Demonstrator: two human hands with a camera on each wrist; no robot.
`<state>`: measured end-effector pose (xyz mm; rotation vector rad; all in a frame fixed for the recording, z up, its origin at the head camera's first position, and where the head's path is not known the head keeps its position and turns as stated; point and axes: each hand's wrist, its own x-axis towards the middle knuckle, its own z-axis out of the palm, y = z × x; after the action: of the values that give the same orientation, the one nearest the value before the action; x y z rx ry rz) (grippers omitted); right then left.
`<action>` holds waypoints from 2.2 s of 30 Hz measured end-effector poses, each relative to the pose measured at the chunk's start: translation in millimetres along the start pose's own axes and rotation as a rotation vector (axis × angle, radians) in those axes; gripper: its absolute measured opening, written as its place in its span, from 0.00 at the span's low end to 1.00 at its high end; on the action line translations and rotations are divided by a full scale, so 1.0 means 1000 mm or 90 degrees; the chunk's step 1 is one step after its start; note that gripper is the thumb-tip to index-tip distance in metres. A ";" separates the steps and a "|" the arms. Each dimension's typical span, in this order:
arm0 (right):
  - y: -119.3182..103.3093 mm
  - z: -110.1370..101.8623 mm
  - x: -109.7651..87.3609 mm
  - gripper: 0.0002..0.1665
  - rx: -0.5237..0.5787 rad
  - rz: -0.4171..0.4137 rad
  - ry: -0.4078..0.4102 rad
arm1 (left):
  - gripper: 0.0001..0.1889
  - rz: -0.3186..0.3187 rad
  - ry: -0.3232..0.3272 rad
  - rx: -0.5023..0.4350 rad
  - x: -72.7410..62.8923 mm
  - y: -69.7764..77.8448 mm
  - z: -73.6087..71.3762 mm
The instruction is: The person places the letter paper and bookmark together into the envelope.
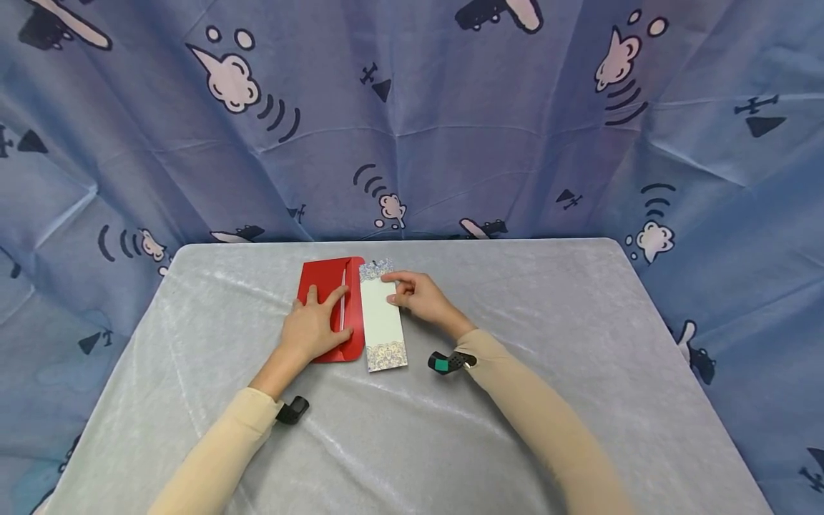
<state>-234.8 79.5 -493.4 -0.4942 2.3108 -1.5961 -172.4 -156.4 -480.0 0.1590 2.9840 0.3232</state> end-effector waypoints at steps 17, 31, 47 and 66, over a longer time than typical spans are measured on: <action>-0.001 0.008 0.004 0.24 -0.007 0.015 -0.013 | 0.41 -0.012 -0.027 0.002 -0.002 0.006 -0.001; -0.001 0.010 0.008 0.23 0.003 0.050 0.016 | 0.40 -0.008 -0.012 0.019 -0.003 0.008 0.005; 0.000 0.026 0.009 0.22 -0.038 0.031 0.053 | 0.34 -0.006 0.010 0.028 -0.002 0.009 0.007; -0.003 0.038 0.007 0.21 -0.070 0.014 0.100 | 0.39 0.013 0.015 0.032 -0.004 0.007 0.008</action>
<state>-224.9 43.2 -504.3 -0.3780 2.5216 -1.5545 -166.9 -148.3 -485.8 0.1926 3.0174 0.2544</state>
